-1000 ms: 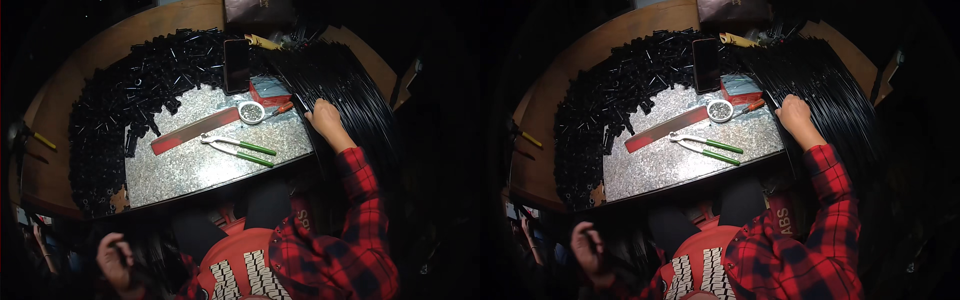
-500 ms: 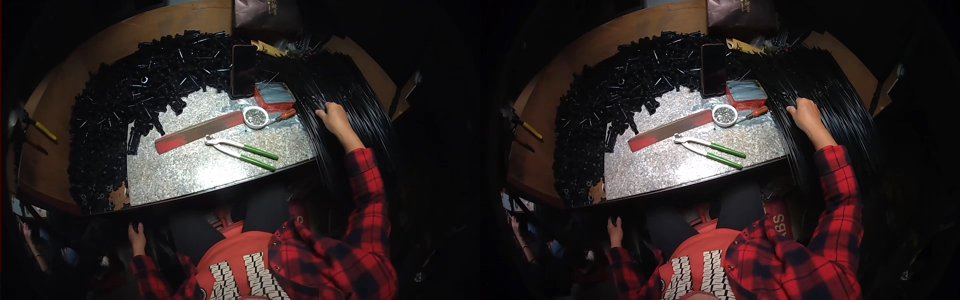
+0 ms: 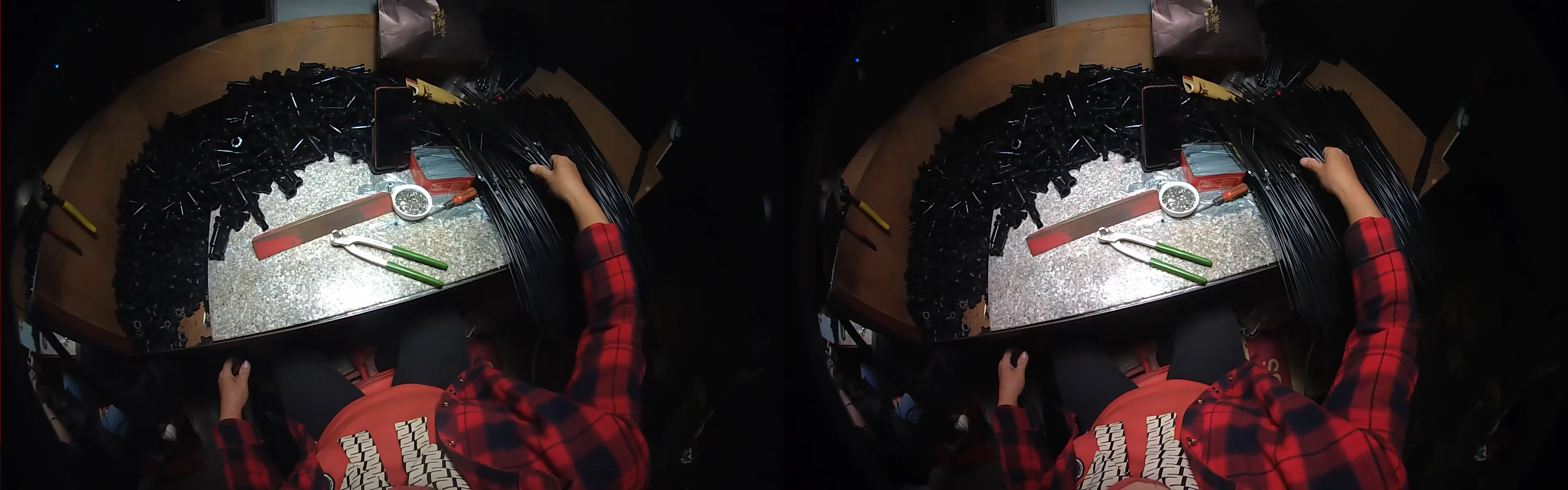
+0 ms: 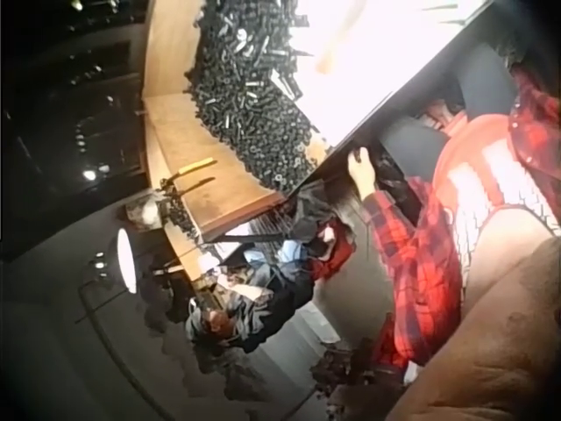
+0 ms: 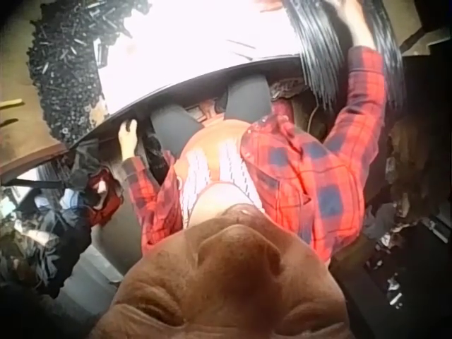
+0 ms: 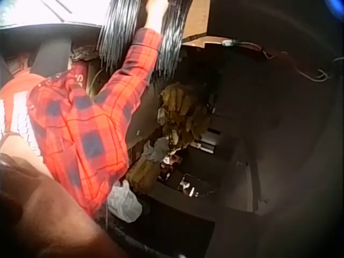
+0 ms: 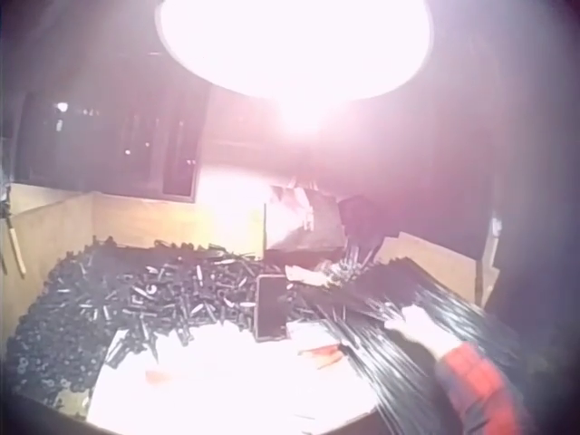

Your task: The recorder is assembling wire harnesses by organizing bundles of black wires, fitting them into plastic connectors, and using a crimping tool to secure the terminals.

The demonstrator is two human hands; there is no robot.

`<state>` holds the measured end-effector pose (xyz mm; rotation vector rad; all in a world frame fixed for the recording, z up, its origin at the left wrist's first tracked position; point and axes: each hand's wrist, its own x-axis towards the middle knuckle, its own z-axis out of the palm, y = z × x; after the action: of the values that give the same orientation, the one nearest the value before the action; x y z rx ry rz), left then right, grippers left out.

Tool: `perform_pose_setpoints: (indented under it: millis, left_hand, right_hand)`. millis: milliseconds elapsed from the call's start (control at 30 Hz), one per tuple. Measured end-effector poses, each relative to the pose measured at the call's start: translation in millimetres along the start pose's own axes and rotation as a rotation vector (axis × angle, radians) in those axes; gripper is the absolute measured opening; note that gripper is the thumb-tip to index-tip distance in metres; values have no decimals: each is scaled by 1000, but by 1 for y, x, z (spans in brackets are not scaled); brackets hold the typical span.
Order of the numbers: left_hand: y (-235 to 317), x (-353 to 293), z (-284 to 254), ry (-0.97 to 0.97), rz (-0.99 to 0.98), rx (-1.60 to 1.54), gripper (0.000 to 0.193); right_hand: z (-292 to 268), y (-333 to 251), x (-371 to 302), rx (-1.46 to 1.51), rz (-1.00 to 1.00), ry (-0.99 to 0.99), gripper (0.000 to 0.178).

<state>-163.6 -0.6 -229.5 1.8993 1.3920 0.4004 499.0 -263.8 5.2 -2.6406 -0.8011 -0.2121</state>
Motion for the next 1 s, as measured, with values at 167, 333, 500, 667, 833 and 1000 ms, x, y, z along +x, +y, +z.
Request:
perform_pose_setpoints:
  millis: [167, 333, 500, 667, 833, 1000]
  left_hand:
    - [4, -8, 3, 19, 77, 56, 49]
    - [11, -9, 6, -81, 142, 73, 45]
    - [13, -8, 7, -75, 221, 83, 41]
    - [16, -7, 4, -85, 243, 82, 39]
    - [46, -19, -8, -121, 245, 61, 40]
    - [103, -34, -16, -217, 279, 5, 37]
  right_hand:
    - [-12, -18, -5, 277, 139, -141, 34]
    - [-5, 3, 4, 312, 137, -184, 30]
    - [-2, 25, 14, -233, -336, 285, 37]
    - [-41, -2, 33, -178, -91, 322, 47]
    - [-74, -10, 52, 51, -219, 395, 42]
    - [-104, -110, 3, 587, -57, -97, 30]
